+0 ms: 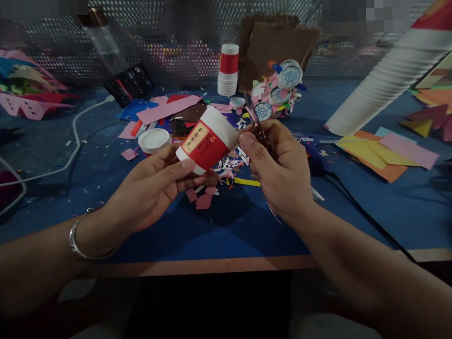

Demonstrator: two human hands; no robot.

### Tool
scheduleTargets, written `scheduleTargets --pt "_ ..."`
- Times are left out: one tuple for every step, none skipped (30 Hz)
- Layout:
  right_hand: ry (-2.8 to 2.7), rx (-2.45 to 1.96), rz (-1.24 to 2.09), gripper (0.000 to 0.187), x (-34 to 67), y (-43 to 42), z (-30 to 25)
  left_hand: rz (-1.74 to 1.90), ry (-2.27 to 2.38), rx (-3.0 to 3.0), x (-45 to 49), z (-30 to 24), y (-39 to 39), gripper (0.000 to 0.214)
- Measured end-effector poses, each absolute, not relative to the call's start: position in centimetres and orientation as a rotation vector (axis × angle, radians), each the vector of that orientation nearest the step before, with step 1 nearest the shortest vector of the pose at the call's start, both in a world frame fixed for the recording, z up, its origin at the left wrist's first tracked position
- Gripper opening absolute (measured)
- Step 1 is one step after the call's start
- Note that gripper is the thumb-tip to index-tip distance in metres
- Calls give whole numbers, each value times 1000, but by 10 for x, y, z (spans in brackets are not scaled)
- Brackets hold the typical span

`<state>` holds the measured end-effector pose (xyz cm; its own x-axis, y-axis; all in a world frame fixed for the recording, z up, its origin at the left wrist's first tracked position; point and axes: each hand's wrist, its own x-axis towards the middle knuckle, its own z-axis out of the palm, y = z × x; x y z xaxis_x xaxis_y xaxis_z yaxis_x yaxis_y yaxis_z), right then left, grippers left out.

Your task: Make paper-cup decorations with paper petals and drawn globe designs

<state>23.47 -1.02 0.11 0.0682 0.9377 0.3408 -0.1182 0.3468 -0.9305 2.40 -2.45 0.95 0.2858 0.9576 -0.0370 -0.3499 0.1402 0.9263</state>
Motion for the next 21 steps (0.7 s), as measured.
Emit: scheduleTargets --pt "-1224 -881 960 24 234 -11 2 1128 772 1037 25 7 -24 38" --pt "-1225 -881 957 25 233 -12 3 1151 767 1077 25 5 -24 42" --pt "-1228 -875 964 26 232 -13 4 1169 768 1105 26 2 -23 46" --pt "-1234 -868 978 26 231 -15 4 1177 781 1121 26 0 -23 48" --pt "-1242 -858 992 26 230 -16 5 1179 800 1131 27 -3 -22 51" --pt "-1247 -844 1004 26 229 -18 6 1178 819 1139 27 -5 -22 54" --pt "-1246 -833 1015 26 229 -20 6 1173 834 1149 28 -6 -21 58" --pt "-1244 -829 1023 25 229 -21 7 1168 846 1157 29 -7 -21 62" --pt "-1242 -829 1028 25 229 -23 7 1166 854 1160 30 -8 -20 66" --pt "-1243 -834 1032 26 229 -25 8 1171 855 1156 32 -8 -19 68" --pt "-1248 -839 1036 27 229 -27 8 1187 852 1143 33 -8 -18 69" --pt "-1261 -846 1047 28 229 -28 7 1205 848 1125 36 -7 -16 67" --pt "-1280 -849 1064 29 229 -29 7 1224 843 1108 38 -6 -15 64" --pt "-1301 -848 1087 30 229 -29 6 1239 840 1097 40 -5 -13 61" --pt "-1319 -848 1116 30 228 -29 5 1242 844 1096 41 -4 -12 57" --pt "-1333 -856 1150 30 228 -29 4 1240 858 1104 43 -2 -11 54" --pt "-1341 -865 1180 30 227 -29 3 1235 883 1117 44 -1 -10 52" --pt "-1343 -871 1200 31 227 -28 3 1232 907 1135 45 1 -9 50" --pt "-1340 -875 1211 32 226 -27 3 1236 923 1154 46 2 -9 47" --pt "-1329 -880 1217 33 226 -27 3 1249 933 1171 46 3 -8 44" --pt "-1311 -884 1218 33 226 -26 4 1271 938 1187 47 4 -7 42"
